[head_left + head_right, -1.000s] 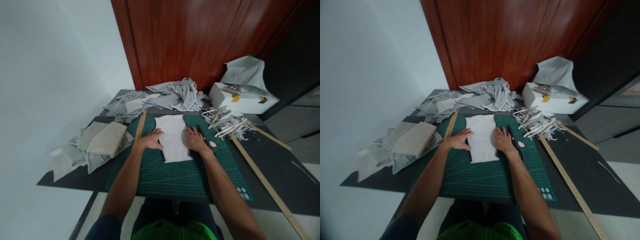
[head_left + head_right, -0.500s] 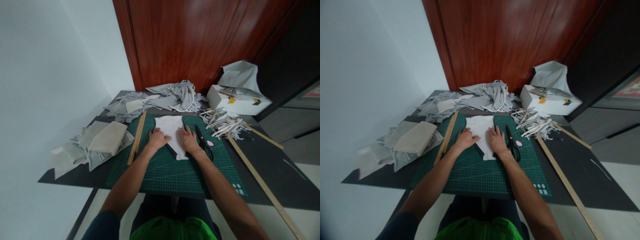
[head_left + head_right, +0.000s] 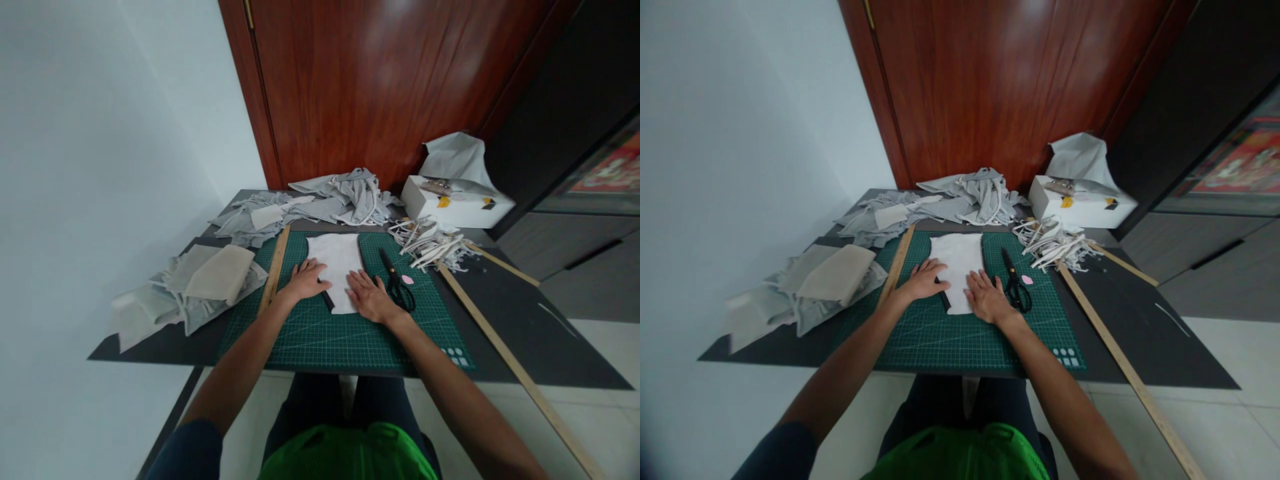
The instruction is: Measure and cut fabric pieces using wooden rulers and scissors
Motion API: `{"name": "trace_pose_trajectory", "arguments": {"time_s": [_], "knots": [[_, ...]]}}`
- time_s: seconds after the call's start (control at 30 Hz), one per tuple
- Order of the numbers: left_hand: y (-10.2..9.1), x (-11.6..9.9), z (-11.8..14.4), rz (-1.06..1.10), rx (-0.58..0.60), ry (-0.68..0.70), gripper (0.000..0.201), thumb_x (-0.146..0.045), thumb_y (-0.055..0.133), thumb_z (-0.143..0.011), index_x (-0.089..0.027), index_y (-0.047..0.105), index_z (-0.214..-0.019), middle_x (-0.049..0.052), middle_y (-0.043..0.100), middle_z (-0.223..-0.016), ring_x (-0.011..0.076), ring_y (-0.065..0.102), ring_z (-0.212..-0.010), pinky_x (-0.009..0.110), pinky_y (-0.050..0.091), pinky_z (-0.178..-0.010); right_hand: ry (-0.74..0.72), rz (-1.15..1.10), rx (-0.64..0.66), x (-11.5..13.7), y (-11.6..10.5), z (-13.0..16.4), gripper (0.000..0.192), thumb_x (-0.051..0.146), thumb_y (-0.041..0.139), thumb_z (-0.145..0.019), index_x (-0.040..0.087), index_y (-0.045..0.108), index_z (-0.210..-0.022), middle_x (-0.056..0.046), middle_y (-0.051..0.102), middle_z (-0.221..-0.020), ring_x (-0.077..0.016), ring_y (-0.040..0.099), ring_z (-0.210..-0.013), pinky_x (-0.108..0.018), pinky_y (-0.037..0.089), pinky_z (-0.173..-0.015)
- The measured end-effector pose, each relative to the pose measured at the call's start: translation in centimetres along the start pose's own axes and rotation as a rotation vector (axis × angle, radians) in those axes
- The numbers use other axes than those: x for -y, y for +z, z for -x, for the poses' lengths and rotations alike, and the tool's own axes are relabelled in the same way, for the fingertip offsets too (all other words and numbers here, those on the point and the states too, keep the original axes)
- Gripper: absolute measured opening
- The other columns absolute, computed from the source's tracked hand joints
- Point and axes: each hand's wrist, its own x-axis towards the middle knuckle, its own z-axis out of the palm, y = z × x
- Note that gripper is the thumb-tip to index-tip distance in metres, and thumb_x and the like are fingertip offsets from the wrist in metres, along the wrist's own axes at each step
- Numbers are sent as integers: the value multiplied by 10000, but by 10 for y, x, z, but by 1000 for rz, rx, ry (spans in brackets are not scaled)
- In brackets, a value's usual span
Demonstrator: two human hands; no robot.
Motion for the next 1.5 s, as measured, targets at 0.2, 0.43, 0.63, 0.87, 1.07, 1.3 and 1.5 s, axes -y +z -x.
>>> {"name": "trace_pose_trajectory", "arguments": {"time_s": [0.2,0.43,0.63,0.87,1.07,1.3,1.5], "knots": [[-7,33,13,40,114,88,685,-327,752,-770,-302,612,-1439,83,346,-1697,352,253,-1587,522,240,-1270,26,57,29,-15,-3,14,571,322,290,-1083,145,363,-1621,-159,294,-1707,-309,229,-1598,-663,230,-1232],[3,28,22,58,-34,172,231,-100,656,-731,-232,775,-879,70,685,-1351,264,515,-1420,382,380,-1211,53,117,-4,-28,1,24,576,215,304,-1040,119,404,-1599,-172,345,-1683,-318,284,-1577,-629,272,-1226],[11,23,36,86,-117,130,183,-364,739,-823,-217,695,-724,84,728,-1285,287,500,-1441,411,302,-1253,95,171,-18,-40,6,32,580,205,330,-1023,128,416,-1591,-139,348,-1691,-344,257,-1582,-637,273,-1223],[8,36,41,101,-24,149,210,-303,813,-722,-196,683,-847,98,521,-1568,341,375,-1526,488,307,-1250,113,239,-31,-56,8,37,579,188,365,-1001,141,452,-1572,-137,405,-1664,-360,274,-1574,-616,257,-1237],[-9,52,48,196,90,254,545,-134,760,-678,-236,693,-1209,97,459,-1608,323,381,-1527,480,340,-1243,87,229,-62,-64,10,39,582,163,383,-980,126,480,-1553,-140,463,-1627,-377,309,-1557,-597,284,-1232],[-6,51,49,176,67,276,412,-117,727,-676,-219,717,-1074,85,499,-1560,312,419,-1497,450,354,-1237,105,179,-43,-67,8,35,556,161,391,-993,155,509,-1536,-139,479,-1616,-387,314,-1551,-625,309,-1213],[-3,41,48,90,1,274,169,-272,758,-762,-217,711,-915,78,642,-1303,289,532,-1357,424,400,-1180,82,162,-54,-70,6,32,548,96,466,-929,211,621,-1442,-127,513,-1588,-387,328,-1542,-595,362,-1184]]}}
